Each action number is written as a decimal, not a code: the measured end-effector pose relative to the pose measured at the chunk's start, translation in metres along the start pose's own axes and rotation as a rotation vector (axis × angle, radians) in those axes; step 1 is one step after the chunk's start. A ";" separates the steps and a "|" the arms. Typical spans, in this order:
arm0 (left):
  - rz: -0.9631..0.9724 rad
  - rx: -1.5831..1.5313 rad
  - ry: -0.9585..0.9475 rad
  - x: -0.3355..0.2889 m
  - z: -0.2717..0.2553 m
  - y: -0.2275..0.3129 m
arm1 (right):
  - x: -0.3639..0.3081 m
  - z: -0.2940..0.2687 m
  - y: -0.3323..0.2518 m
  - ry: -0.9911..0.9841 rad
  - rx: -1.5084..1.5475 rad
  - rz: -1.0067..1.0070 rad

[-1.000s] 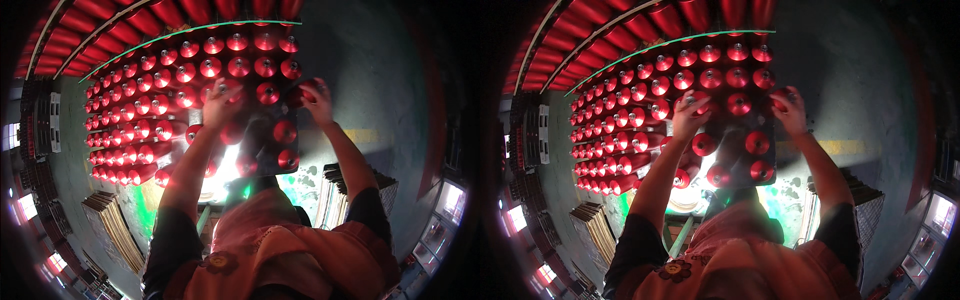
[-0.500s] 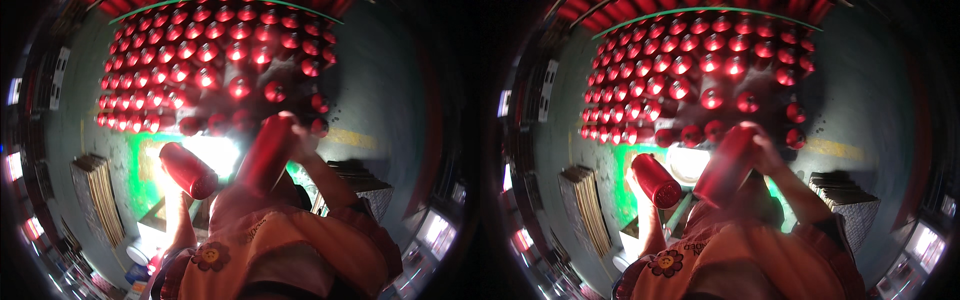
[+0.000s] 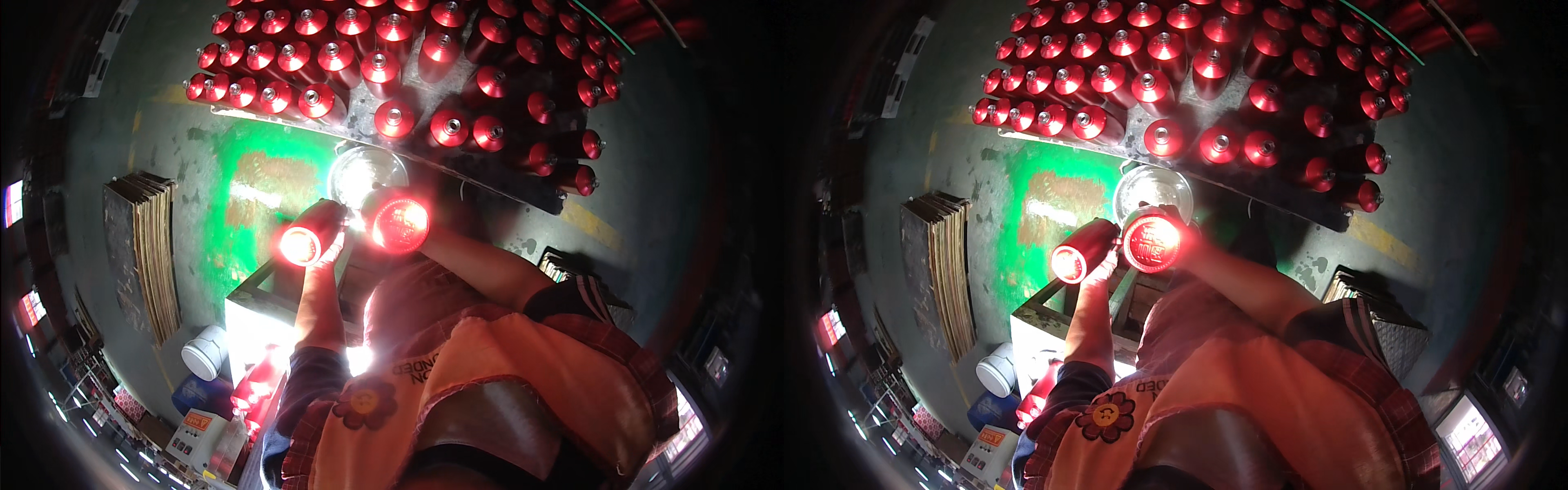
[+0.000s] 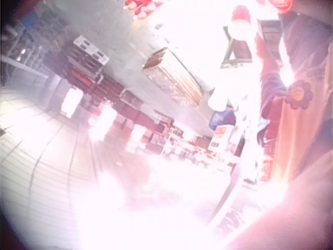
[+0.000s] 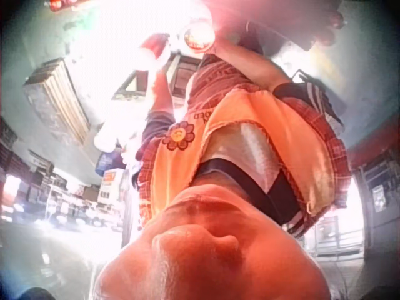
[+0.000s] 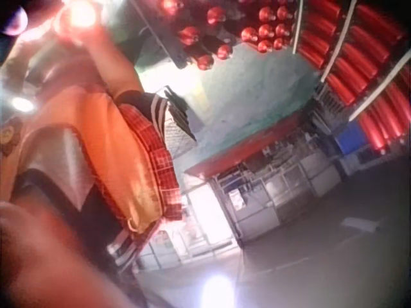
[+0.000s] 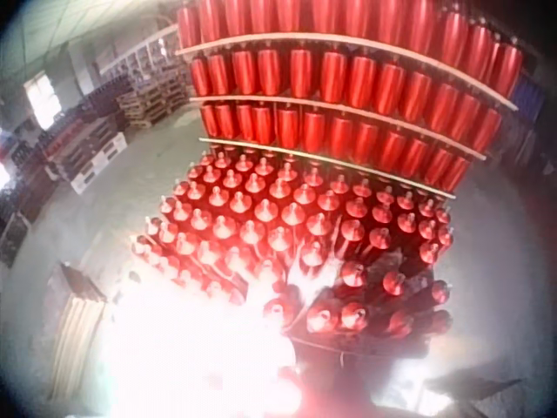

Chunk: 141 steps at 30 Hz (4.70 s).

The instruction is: The person repeatedly picks up red cylindrical cans from a rotating rack and places them onto a metal tray. The person handles the cans one at a time, moving them between the rack and the tray in a repetitive cycle.

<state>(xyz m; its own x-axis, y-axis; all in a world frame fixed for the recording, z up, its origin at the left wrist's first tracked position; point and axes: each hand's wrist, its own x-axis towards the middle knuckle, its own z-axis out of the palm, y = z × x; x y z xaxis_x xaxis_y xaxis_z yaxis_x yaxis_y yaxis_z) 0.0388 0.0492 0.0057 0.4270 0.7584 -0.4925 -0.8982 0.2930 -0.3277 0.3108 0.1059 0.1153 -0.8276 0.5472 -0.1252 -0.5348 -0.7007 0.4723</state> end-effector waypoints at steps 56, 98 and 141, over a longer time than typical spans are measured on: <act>0.939 2.551 -0.490 0.183 0.102 -0.390 | -0.324 0.045 -0.141 1.172 -2.437 -1.501; 0.742 2.110 -0.284 -0.045 0.088 -0.391 | -0.390 0.066 -0.059 0.590 -2.067 -0.791; 1.317 1.778 0.845 -0.976 -0.138 0.073 | -0.005 -0.063 0.690 -0.013 -2.209 0.126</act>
<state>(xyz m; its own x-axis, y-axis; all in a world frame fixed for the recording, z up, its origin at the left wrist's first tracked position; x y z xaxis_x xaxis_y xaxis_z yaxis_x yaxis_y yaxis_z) -0.4288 -0.7500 0.3516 -0.7030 0.7108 -0.0251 0.3869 0.4117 0.8251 -0.0652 -0.4091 0.3871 -0.8676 0.4659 -0.1737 0.2136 0.0338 -0.9763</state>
